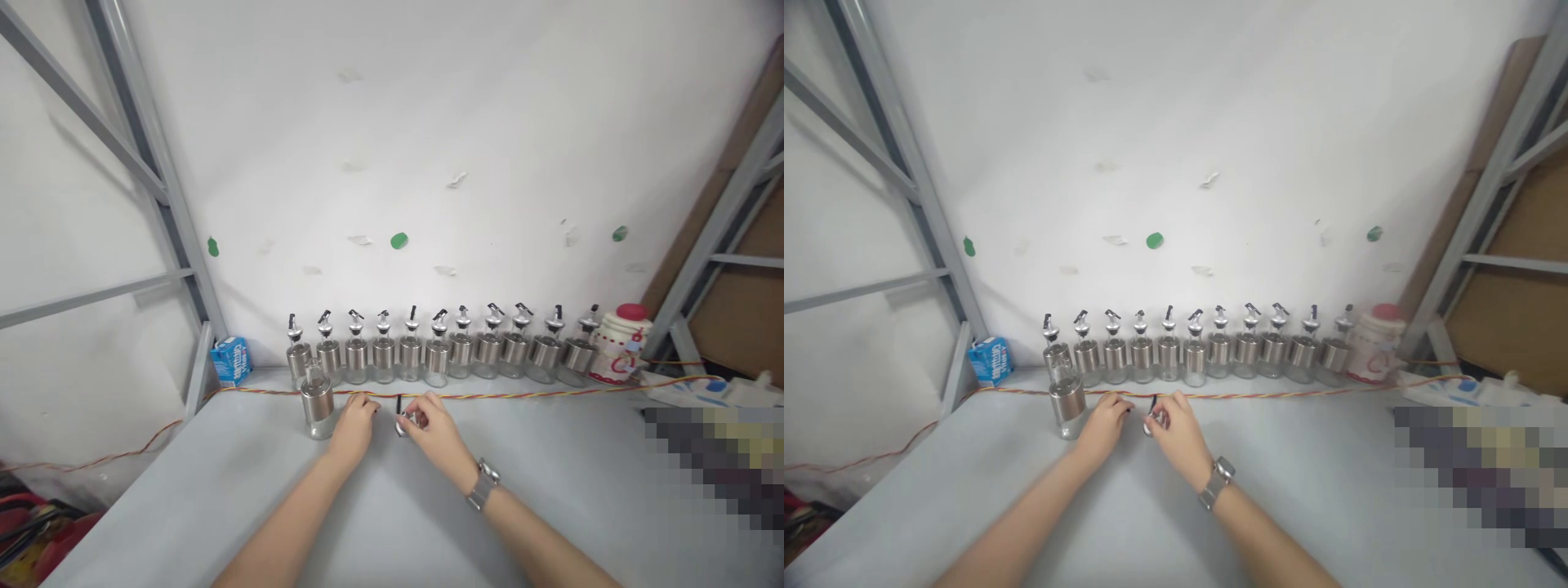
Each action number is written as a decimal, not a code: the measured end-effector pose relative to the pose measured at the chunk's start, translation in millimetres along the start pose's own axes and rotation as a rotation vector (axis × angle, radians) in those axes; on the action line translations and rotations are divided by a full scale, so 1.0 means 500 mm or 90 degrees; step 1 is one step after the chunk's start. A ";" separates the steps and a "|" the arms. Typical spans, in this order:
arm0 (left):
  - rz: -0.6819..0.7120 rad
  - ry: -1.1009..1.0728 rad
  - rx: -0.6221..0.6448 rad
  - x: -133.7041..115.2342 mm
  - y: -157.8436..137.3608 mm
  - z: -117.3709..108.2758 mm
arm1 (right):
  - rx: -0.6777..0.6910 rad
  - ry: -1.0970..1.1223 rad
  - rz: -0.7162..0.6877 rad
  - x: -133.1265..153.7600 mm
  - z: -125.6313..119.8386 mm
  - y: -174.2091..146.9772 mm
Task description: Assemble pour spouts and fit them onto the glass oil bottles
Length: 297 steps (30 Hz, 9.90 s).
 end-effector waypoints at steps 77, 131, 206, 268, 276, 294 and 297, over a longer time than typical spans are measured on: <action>-0.260 -0.823 0.066 -0.028 -0.034 -0.018 | 0.142 0.252 0.108 -0.029 0.051 0.000; -0.326 -1.036 0.190 -0.068 -0.040 -0.013 | 0.072 0.105 -0.038 0.007 0.007 0.012; -0.351 -0.741 0.094 -0.023 -0.033 0.001 | 0.119 0.341 0.119 -0.042 0.059 0.004; -0.104 -0.586 0.324 -0.109 -0.062 -0.031 | 0.389 0.395 0.208 -0.020 0.032 0.005; -0.095 -0.525 0.321 -0.117 -0.076 -0.023 | 0.431 0.473 0.210 -0.005 0.038 -0.007; 0.037 -0.298 0.191 -0.129 -0.070 -0.057 | 0.378 0.368 0.111 0.013 0.036 -0.001; 0.045 -0.306 0.178 -0.132 -0.069 -0.060 | 0.337 0.271 0.055 0.025 0.023 0.003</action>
Point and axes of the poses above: each hand's wrist, its own y-axis towards the middle knuckle, its own z-axis out of the palm, x = y × z, the point moved 7 cm from there along y, towards the middle knuckle, and after that the axes turned 6 degrees about y, right-handed, at the moved point
